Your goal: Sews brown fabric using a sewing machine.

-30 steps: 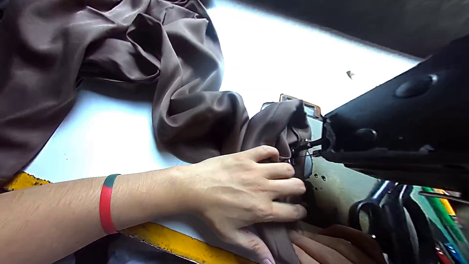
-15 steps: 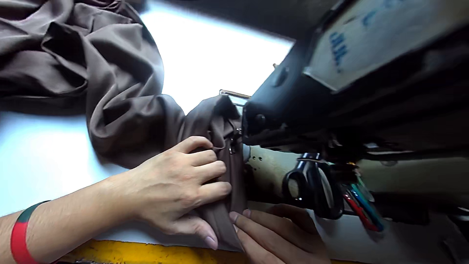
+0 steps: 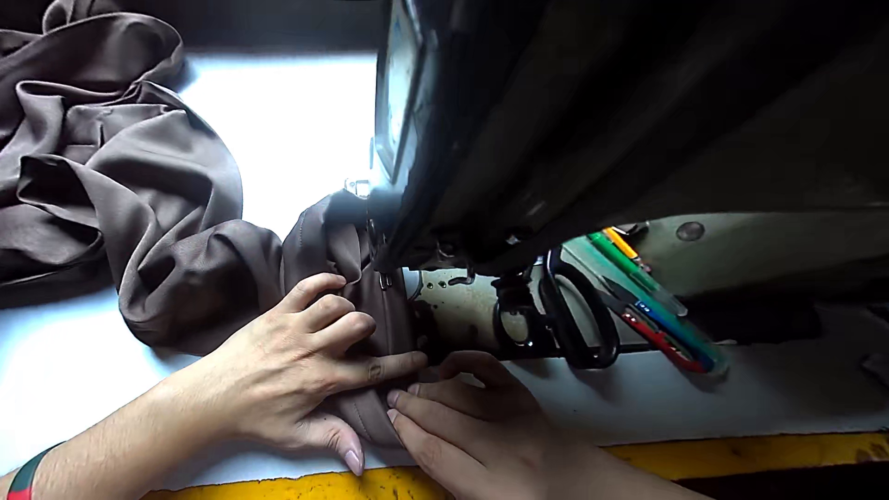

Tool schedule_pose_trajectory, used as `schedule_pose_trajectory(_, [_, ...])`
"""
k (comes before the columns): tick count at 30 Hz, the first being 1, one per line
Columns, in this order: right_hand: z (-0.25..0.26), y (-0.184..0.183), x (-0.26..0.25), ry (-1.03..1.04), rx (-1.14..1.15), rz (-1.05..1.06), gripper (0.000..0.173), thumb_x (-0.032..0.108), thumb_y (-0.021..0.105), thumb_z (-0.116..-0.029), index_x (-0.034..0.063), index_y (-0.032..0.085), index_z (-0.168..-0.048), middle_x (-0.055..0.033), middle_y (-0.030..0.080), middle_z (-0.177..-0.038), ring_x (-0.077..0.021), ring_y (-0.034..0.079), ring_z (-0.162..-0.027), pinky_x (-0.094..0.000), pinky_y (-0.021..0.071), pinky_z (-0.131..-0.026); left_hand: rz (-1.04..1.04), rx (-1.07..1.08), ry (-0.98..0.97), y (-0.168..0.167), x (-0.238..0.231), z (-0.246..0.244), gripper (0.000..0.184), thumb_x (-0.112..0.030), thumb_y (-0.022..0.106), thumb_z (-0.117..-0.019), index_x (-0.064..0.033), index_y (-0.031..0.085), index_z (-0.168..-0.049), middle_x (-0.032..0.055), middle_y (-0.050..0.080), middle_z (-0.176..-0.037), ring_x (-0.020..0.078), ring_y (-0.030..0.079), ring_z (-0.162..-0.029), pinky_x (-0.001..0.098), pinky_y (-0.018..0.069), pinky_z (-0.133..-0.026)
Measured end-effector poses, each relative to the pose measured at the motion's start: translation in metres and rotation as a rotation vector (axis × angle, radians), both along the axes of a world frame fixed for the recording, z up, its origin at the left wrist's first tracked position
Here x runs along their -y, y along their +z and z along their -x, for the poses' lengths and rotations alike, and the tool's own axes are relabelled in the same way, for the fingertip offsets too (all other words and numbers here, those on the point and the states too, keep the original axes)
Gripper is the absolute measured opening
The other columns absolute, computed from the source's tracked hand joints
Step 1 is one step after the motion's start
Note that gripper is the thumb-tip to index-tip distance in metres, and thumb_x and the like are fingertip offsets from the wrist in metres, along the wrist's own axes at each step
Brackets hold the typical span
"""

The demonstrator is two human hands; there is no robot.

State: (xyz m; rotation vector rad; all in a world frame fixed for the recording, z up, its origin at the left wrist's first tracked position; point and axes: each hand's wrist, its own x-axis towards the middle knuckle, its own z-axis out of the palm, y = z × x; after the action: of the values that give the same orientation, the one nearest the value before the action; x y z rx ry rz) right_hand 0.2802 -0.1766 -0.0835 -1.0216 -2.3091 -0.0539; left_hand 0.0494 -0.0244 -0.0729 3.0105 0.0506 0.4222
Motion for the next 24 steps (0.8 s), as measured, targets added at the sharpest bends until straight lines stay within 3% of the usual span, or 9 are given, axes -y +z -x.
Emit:
schedule_pose_trajectory(20, [-0.004,-0.004,-0.005,-0.091,-0.004,0.021,0.019,0.014,0.055,-0.1012,0.0121,0.071,-0.111,-0.0018,0.076,-0.112,-0.0158,0.066,-0.107,-0.0407,0.0414,-0.103,-0.02,0.0,-0.015,0.007,-0.016,-0.01,0.077,-0.087,0.036,-0.0871,-0.0423,0.057,-0.147,0.0053,0.063,-0.106,0.0248,0.057,-0.106,0.0548,0.0258,-0.115])
schedule_pose_trajectory(24, [-0.006,-0.003,-0.007,-0.103,-0.015,0.043,0.017,0.015,0.057,-0.101,0.0124,0.072,-0.11,-0.0015,0.075,-0.112,-0.0162,0.065,-0.108,-0.0409,0.0406,-0.103,-0.01,0.011,-0.015,0.007,-0.019,-0.011,0.075,-0.083,0.039,-0.0891,-0.0394,0.057,-0.147,0.0081,0.065,-0.113,0.0275,0.056,-0.114,0.0526,0.0243,-0.117])
